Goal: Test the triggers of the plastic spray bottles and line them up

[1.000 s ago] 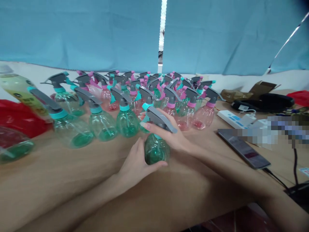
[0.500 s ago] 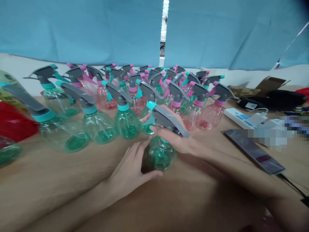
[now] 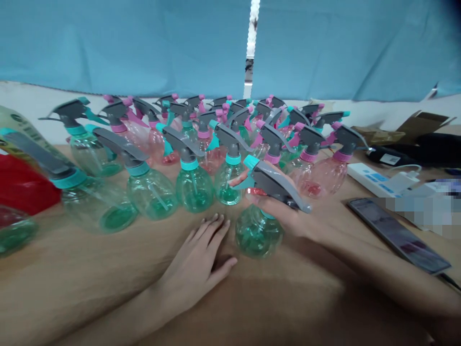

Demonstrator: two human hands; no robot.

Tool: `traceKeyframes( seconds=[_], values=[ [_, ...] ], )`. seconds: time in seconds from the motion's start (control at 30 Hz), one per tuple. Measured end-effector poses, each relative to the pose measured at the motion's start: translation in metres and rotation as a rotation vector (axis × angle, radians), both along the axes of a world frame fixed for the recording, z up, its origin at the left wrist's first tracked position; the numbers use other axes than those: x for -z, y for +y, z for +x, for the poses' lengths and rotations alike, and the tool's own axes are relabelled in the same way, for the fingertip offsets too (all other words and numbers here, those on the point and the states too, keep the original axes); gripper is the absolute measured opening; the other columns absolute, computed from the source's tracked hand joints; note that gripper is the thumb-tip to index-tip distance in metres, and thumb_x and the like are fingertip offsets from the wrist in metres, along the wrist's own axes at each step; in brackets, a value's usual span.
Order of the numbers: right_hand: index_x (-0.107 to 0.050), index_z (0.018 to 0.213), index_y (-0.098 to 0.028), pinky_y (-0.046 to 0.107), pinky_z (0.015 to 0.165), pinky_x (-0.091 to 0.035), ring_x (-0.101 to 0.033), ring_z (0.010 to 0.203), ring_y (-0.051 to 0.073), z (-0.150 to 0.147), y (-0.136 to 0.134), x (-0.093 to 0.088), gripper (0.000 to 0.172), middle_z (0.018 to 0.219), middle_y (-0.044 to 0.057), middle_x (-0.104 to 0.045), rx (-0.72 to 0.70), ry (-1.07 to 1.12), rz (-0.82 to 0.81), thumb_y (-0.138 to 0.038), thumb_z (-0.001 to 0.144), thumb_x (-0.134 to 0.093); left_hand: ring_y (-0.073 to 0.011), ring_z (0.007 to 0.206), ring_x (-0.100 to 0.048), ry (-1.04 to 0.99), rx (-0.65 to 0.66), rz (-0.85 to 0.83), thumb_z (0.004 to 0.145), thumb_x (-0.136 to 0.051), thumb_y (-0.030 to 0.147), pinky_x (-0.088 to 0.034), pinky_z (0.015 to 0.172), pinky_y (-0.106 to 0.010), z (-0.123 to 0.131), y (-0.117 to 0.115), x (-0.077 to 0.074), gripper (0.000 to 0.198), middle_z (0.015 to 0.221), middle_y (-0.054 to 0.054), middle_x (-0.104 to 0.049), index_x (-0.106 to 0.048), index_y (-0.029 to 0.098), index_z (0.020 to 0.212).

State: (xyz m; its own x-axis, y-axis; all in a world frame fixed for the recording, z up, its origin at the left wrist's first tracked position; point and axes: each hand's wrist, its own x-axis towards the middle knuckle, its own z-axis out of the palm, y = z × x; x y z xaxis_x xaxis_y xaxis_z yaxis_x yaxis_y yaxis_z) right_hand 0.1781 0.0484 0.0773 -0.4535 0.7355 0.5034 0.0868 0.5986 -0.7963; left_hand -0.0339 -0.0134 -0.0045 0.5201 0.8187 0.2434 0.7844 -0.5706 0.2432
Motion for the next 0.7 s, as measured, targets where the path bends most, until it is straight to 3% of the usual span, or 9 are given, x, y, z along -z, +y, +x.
traceKeyframes(
  seconds=[0.13,0.33,0.57,0.7],
  values=[
    [-0.059,0.111,-0.028,0.033,0.063,-0.048,-0.058,0.07,0.017,0.0011,0.0019,0.0034,0.038,0.101,0.002,-0.067,0.0,0.005,0.019,-0.015,0.076,-0.054,-0.0311,0.133,-0.039,0.02,0.013,0.013,0.093,-0.05,0.046,-0.033,0.108,-0.048,0.0007,0.0007,-0.0017,0.056,0.144,-0.015,-0.044,-0.042,0.014,0.138],
    [-0.059,0.113,-0.03,0.034,0.067,-0.05,-0.061,0.074,0.018,0.0024,0.0034,0.0069,0.04,0.11,0.001,-0.067,0.007,-0.006,0.009,-0.017,0.075,-0.054,-0.0318,0.132,-0.04,0.012,0.024,-0.01,0.092,-0.051,0.044,-0.034,0.106,-0.05,0.0007,0.002,-0.0023,0.053,0.144,-0.013,-0.044,-0.045,0.018,0.138],
    [-0.059,0.103,-0.027,0.037,0.078,-0.052,-0.065,0.089,0.02,-0.001,0.001,0.0043,0.033,0.106,0.002,-0.067,-0.027,0.06,-0.042,-0.012,0.075,-0.054,-0.0312,0.133,-0.039,0.029,0.022,-0.01,0.093,-0.049,0.045,-0.034,0.106,-0.049,0.001,0.0012,-0.0026,0.054,0.145,-0.013,-0.043,-0.043,0.018,0.139],
    [-0.059,0.103,-0.026,0.038,0.086,-0.052,-0.063,0.101,0.021,-0.002,-0.0001,0.0036,0.036,0.111,0.002,-0.066,-0.049,0.09,-0.089,-0.008,0.072,-0.053,-0.0309,0.132,-0.039,0.048,0.026,0.0,0.093,-0.049,0.046,-0.033,0.107,-0.048,0.0007,0.001,-0.0027,0.055,0.144,-0.015,-0.044,-0.044,0.015,0.138]
  ],
)
